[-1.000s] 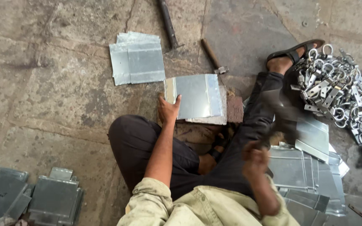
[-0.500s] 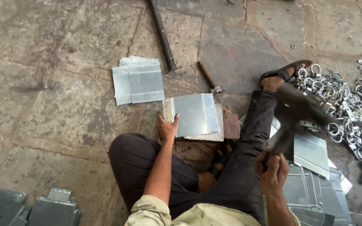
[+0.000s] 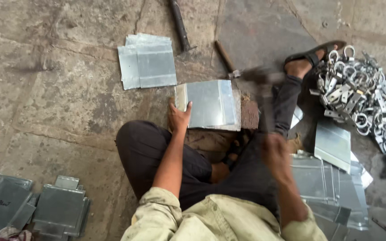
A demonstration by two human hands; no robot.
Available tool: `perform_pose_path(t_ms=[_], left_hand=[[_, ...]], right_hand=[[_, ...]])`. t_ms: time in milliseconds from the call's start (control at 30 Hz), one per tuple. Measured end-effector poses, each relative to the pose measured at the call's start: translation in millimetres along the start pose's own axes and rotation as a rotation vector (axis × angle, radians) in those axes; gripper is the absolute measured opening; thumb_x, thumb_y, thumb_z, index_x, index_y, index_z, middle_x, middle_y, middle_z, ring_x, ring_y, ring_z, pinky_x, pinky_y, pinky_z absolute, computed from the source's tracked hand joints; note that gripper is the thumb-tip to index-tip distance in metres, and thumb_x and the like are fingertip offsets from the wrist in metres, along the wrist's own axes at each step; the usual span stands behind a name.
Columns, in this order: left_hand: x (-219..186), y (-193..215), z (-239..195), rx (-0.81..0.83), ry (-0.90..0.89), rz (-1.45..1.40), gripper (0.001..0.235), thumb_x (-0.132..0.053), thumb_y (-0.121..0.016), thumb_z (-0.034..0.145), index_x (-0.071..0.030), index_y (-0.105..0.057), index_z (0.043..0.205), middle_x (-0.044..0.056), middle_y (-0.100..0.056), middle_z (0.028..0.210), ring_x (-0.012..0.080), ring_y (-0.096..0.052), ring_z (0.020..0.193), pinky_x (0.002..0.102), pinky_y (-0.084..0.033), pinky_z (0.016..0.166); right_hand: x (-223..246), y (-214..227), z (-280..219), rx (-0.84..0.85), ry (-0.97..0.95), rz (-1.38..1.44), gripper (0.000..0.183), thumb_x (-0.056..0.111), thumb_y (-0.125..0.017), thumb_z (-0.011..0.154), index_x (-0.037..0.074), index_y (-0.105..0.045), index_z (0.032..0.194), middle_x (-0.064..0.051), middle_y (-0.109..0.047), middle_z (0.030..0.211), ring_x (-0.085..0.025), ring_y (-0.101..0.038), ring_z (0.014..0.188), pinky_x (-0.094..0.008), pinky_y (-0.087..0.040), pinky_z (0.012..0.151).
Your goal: The person shapes metal sheets by striking them with a hammer against a block while sitting on the floor, handling the sheets one at a time and flipping them over to work on different edges.
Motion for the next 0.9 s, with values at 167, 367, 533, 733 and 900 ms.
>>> perform_pose_path(t_ms=[167,367,533,733,900], left_hand=[[-0.9,-1.7,-6.4,0.007,0.001,-0.005,0.112,-0.08,-0.067,0.078,0.0,-0.042,0.15,0.029,-0.057,0.142,0.0446,-0.057,0.129,0.052,-0.049,0.104],[-0.3,-6.5,-3.4,0.09,0.045,-0.002,0.113,-0.08,-0.068,0.079,0.0,-0.038,0.153,0.03,-0.054,0.142,0.0458,-0.056,0.128,0.054,-0.049,0.101],[-20.7,22.3,-9.8,0.029,-0.035,-0.085,0.105,-0.075,-0.066,0.079,-0.005,-0.041,0.153,0.025,-0.057,0.142,0.0441,-0.059,0.124,0.055,-0.052,0.096],[-11.0,19.2,-15.1,-0.197,-0.181,-0.082,0.103,-0.074,-0.071,0.08,0.001,-0.047,0.147,0.028,-0.06,0.136,0.0454,-0.059,0.122,0.052,-0.05,0.102],[-8.8,21.0,-25.9,-0.191,-0.183,-0.066,0.103,-0.073,-0.072,0.081,0.003,-0.046,0.145,0.03,-0.06,0.136,0.046,-0.06,0.121,0.052,-0.05,0.099]], right_hand=[[101.2,39.7,-31.3,-0.133,0.573,0.499,0.046,0.053,-0.049,0.108,0.008,-0.053,0.096,-0.001,-0.055,0.064,-0.005,-0.038,0.046,-0.025,-0.027,0.042],[-12.0,-23.5,-3.5,-0.182,0.508,0.268,0.046,0.051,-0.056,0.103,0.005,-0.06,0.102,-0.001,-0.056,0.07,-0.007,-0.051,0.055,-0.024,-0.038,0.049],[-96.2,-48.0,2.7,-0.001,-0.08,-0.146,0.035,0.039,-0.053,0.105,0.008,-0.067,0.097,0.0,-0.056,0.067,-0.007,-0.053,0.056,-0.026,-0.041,0.049],[-91.4,-20.1,-10.1,-0.051,-0.169,0.183,0.042,0.039,-0.05,0.111,0.003,-0.055,0.09,-0.001,-0.045,0.065,-0.01,-0.043,0.05,-0.03,-0.035,0.045],[-115.3,-28.4,-13.1,-0.056,-0.068,-0.253,0.042,0.04,-0.052,0.105,0.001,-0.064,0.096,-0.008,-0.055,0.064,-0.014,-0.051,0.057,-0.034,-0.043,0.053]])
Point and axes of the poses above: each hand's wrist, its own z-axis towards the middle knuckle, its own y-axis out of the back of the hand, x = y × z, the point moved 9 cm from there along z, towards the middle knuckle
